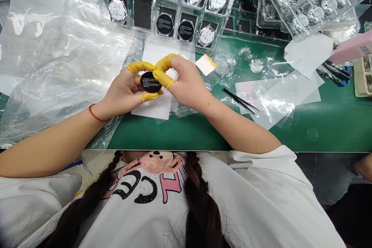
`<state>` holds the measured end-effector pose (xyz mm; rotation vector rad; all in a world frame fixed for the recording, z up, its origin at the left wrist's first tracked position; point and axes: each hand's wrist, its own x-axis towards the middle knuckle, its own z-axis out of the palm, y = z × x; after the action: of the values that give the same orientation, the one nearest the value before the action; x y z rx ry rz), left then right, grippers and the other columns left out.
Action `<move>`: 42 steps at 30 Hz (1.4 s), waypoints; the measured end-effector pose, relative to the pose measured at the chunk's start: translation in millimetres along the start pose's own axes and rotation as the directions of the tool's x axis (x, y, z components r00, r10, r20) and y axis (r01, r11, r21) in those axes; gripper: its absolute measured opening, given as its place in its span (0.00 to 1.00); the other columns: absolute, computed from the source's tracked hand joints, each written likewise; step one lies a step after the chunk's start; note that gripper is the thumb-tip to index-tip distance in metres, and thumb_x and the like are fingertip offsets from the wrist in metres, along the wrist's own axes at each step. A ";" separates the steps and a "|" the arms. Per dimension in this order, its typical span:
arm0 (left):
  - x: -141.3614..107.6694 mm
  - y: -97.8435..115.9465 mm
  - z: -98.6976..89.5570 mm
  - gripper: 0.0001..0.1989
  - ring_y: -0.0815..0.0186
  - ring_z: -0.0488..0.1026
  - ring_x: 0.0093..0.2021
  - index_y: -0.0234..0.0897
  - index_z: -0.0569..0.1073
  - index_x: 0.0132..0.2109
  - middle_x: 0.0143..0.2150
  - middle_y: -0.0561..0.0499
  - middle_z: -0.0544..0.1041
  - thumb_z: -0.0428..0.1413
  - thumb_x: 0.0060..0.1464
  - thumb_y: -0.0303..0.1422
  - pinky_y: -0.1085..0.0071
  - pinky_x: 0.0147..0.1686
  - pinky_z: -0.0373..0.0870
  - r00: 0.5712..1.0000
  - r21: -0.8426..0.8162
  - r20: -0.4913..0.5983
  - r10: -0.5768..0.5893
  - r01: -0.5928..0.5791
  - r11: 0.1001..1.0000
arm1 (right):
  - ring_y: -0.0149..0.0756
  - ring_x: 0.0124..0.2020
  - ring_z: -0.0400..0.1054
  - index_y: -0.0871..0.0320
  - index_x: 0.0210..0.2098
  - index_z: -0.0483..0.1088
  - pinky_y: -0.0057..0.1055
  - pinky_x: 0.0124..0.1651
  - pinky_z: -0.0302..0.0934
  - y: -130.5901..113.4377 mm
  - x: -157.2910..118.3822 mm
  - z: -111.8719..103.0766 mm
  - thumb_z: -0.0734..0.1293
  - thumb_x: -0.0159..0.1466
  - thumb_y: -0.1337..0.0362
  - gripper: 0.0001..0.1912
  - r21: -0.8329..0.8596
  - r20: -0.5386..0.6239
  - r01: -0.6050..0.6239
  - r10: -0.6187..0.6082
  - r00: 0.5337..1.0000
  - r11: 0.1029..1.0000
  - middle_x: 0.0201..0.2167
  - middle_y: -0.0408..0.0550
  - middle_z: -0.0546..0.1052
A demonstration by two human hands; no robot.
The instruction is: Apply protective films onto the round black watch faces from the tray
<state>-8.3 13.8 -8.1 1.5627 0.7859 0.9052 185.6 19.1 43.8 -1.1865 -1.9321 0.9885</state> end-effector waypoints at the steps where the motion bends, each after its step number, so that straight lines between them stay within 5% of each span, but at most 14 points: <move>1: -0.1 0.8 0.4 0.30 0.66 0.81 0.40 0.43 0.62 0.54 0.40 0.55 0.78 0.67 0.49 0.40 0.65 0.45 0.81 1.000 -0.006 -0.004 -0.004 0.004 1.000 | 0.38 0.44 0.72 0.53 0.34 0.69 0.43 0.54 0.68 0.2 -0.1 0.2 0.65 0.64 0.40 0.22 -0.004 -0.002 0.003 -0.003 1.000 1.000 0.40 0.47 0.79; 33: -0.2 -0.2 0.9 0.30 0.65 0.81 0.41 0.44 0.62 0.56 0.42 0.54 0.78 0.66 0.50 0.40 0.63 0.46 0.81 1.000 0.026 -0.005 0.002 -0.002 1.000 | 0.40 0.45 0.73 0.53 0.37 0.69 0.45 0.54 0.67 1.4 -3.7 3.9 0.59 0.68 0.40 0.23 -0.171 -0.036 0.070 -0.078 0.996 0.983 0.41 0.47 0.78; 38: 2.4 -2.5 -3.3 0.30 0.64 0.82 0.39 0.43 0.62 0.56 0.38 0.56 0.77 0.66 0.49 0.36 0.63 0.42 0.81 0.997 0.001 0.016 -0.077 0.077 0.997 | 0.51 0.52 0.70 0.55 0.40 0.71 0.52 0.60 0.59 10.2 1.5 -26.7 0.62 0.68 0.46 0.18 -0.540 -0.076 0.014 -0.066 0.995 0.842 0.45 0.54 0.78; 42: 5.2 -9.9 -8.3 0.30 0.63 0.82 0.41 0.44 0.61 0.56 0.38 0.56 0.77 0.64 0.49 0.31 0.62 0.42 0.80 0.992 -0.065 0.048 -0.116 0.119 0.991 | 0.57 0.51 0.69 0.64 0.48 0.71 0.50 0.53 0.61 30.7 3.2 -55.3 0.71 0.63 0.59 0.18 -0.755 -0.205 -0.345 0.299 0.932 0.558 0.48 0.66 0.75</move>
<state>-13.1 24.0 -16.3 1.4563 0.7996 0.8011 243.1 45.8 45.7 -2.0987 -2.2106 0.1866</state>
